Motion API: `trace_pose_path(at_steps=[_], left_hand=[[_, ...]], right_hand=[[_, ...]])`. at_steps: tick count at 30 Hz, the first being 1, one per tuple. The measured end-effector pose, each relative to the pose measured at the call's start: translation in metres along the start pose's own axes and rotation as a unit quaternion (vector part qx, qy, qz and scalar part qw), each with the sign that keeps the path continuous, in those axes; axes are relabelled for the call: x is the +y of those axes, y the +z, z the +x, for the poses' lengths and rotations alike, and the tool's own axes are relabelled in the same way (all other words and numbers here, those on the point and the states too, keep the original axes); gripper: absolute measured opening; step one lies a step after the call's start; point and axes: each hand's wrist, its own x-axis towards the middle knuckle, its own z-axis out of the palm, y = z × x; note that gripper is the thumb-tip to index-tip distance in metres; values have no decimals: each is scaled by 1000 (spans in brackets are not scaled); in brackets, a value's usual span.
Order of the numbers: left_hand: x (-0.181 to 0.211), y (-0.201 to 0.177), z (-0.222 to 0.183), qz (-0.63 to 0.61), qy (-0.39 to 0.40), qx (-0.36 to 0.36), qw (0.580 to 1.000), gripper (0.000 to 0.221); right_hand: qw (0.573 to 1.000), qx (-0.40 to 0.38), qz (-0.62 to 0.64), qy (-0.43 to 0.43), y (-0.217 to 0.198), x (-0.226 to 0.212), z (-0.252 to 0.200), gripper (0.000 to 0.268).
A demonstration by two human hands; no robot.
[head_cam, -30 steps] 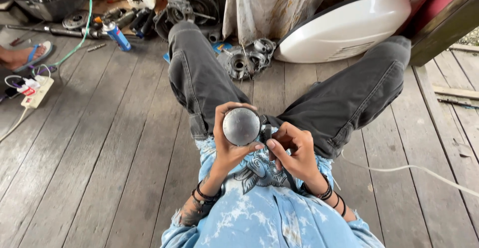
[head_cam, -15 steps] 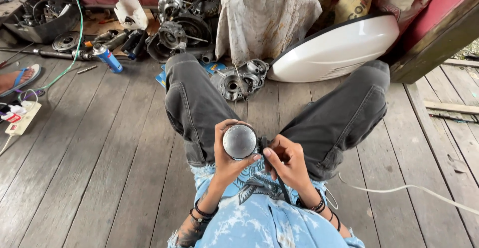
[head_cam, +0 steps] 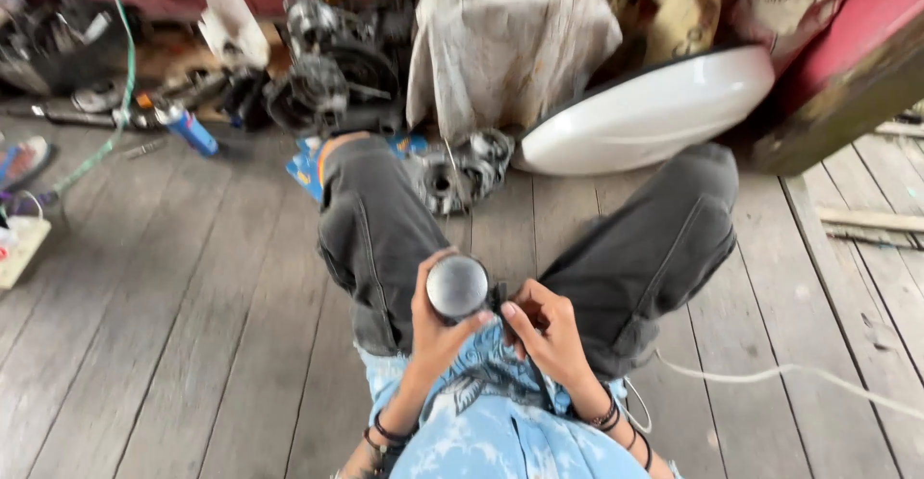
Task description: The person sits on the floor and uses a small metal tool to scrape and clean the surface of a metal piston. They rotate the piston in their hands to access different areas while working on it.
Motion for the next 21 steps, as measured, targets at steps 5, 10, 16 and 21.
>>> trace_pose_path(at_steps=[5, 10, 16, 21], left_hand=[[32, -4, -35, -46, -2, -12, 999, 77], [52, -3, -70, -123, -9, -44, 991, 64], [76, -15, -104, -130, -19, -103, 986, 58], [89, -16, -120, -116, 3, -121, 986, 50]], right_hand=[[995, 45, -87, -31, -2, 4, -37, 22], [966, 65, -150, -201, -3, -26, -69, 15], [930, 56, -216, -291, 1, -51, -100, 25], [922, 23, -206, -328, 18, -69, -127, 24]])
